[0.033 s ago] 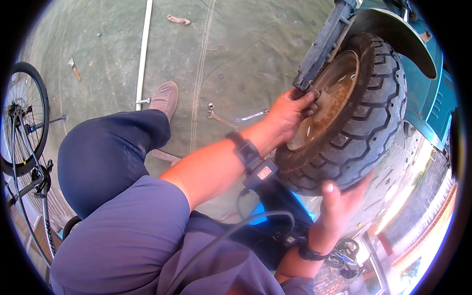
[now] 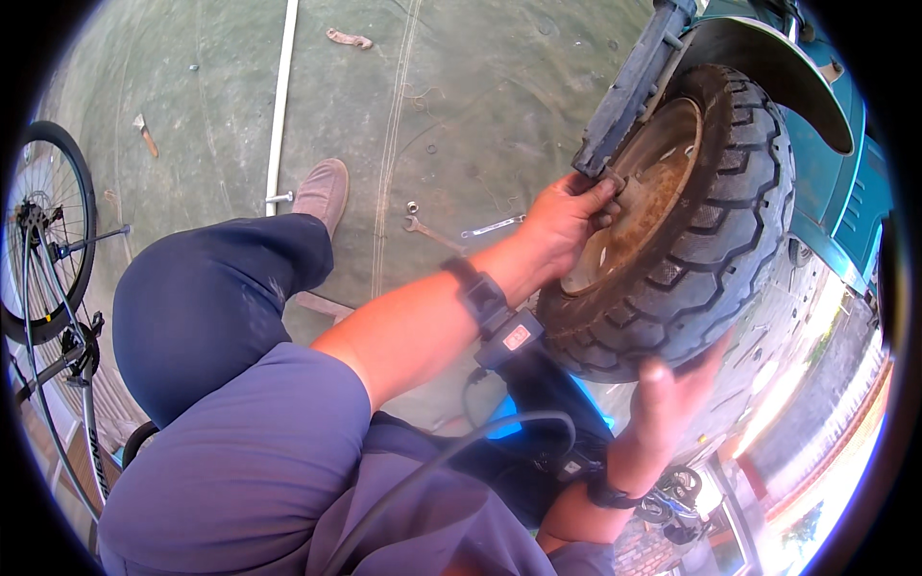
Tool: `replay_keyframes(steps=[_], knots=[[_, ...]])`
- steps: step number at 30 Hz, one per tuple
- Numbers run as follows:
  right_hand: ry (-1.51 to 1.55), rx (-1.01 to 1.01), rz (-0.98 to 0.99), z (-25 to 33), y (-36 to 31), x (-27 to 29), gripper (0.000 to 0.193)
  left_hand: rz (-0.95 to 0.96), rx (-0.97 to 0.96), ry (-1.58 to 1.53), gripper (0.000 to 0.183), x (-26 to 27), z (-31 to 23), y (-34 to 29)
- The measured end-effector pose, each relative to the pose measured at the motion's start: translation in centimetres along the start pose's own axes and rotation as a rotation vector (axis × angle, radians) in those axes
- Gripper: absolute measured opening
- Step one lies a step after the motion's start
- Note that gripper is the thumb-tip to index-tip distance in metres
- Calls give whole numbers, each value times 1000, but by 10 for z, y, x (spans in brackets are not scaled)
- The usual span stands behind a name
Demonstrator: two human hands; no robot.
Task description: The person is repairing a vehicle wheel by removing and re-inserting the axle bolt and nuts while holding the wheel in place by hand.
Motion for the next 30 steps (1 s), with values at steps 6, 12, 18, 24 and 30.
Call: replay_keyframes(steps=[6,12,18,24,30], knots=[[-95,-122,-534,-51,54,118,69,-13,-8,42,18,-1,-3,-2],[94,-422,-562,-122,77,151,83,2,15,72,21,-2,-2,-2],[426,-356,-796,-91,90,147,87,1,7,90,21,1,-2,-2],[458,-520,-368,-116,96,96,93,-11,34,70,20,-1,-1,-2],[477,-299,-606,-70,110,128,91,1,14,67,20,1,-6,-3]])
Point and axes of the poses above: each hand's wrist, its own y-axis towards the middle knuckle, its own x-axis out of the back of the hand, z = x × y, the point moved 2 cm from there along y, towards the middle knuckle, and after that the axes turned 1 degree about x, right-handed, at the moved point
